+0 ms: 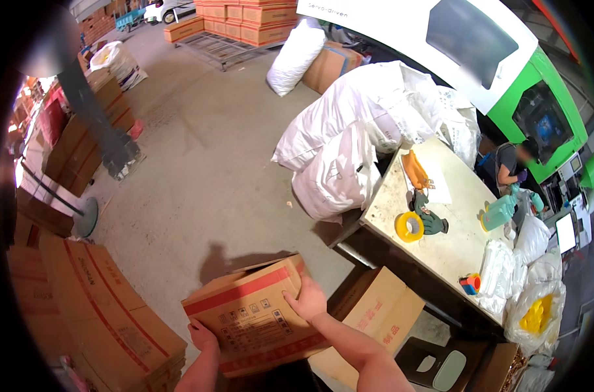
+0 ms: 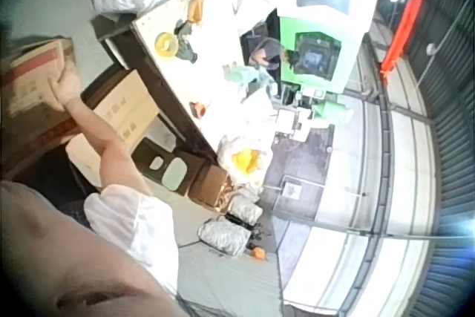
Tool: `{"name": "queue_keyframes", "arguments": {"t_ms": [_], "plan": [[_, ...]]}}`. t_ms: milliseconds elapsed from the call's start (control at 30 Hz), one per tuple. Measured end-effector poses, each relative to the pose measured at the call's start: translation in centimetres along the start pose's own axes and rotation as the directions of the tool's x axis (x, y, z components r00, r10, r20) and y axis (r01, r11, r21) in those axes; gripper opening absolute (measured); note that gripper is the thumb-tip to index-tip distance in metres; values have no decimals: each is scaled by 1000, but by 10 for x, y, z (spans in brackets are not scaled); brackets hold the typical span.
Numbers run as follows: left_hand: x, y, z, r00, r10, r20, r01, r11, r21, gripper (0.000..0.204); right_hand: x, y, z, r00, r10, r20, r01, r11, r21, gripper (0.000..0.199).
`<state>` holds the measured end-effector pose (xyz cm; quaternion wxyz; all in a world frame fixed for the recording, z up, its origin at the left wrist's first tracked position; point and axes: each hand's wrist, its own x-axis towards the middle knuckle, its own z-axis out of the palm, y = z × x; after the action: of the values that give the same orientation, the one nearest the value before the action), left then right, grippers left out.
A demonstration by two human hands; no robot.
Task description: The person assembles light green thermos flasks by inserting a metal ring into the neck and screwing on a yellow lid. The person then places the completed thermos into a cardboard box. The person closes the box flaps and moves the box to a stack.
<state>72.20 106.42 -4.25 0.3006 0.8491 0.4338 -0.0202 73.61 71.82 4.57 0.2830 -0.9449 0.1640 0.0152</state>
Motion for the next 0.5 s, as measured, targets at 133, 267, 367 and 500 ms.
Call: {"name": "queue_keyframes", "arguments": {"t_ms": [133,267,367,500], "plan": [[-2,46,18,998,19,55,-25,995,102,50,46,21,-3,997,56,53,-53,997,-47,75],[-22,86,52,994,-18,106,10,998,69,53,84,58,-10,990,121,68,-111,985,-131,67],[-31,111,60,992,12,124,-21,997,71,54,112,81,-15,967,253,40,-241,952,-190,61],[-16,127,91,974,139,177,-147,989,30,54,132,99,-12,908,420,5,-412,893,-182,57]]}}
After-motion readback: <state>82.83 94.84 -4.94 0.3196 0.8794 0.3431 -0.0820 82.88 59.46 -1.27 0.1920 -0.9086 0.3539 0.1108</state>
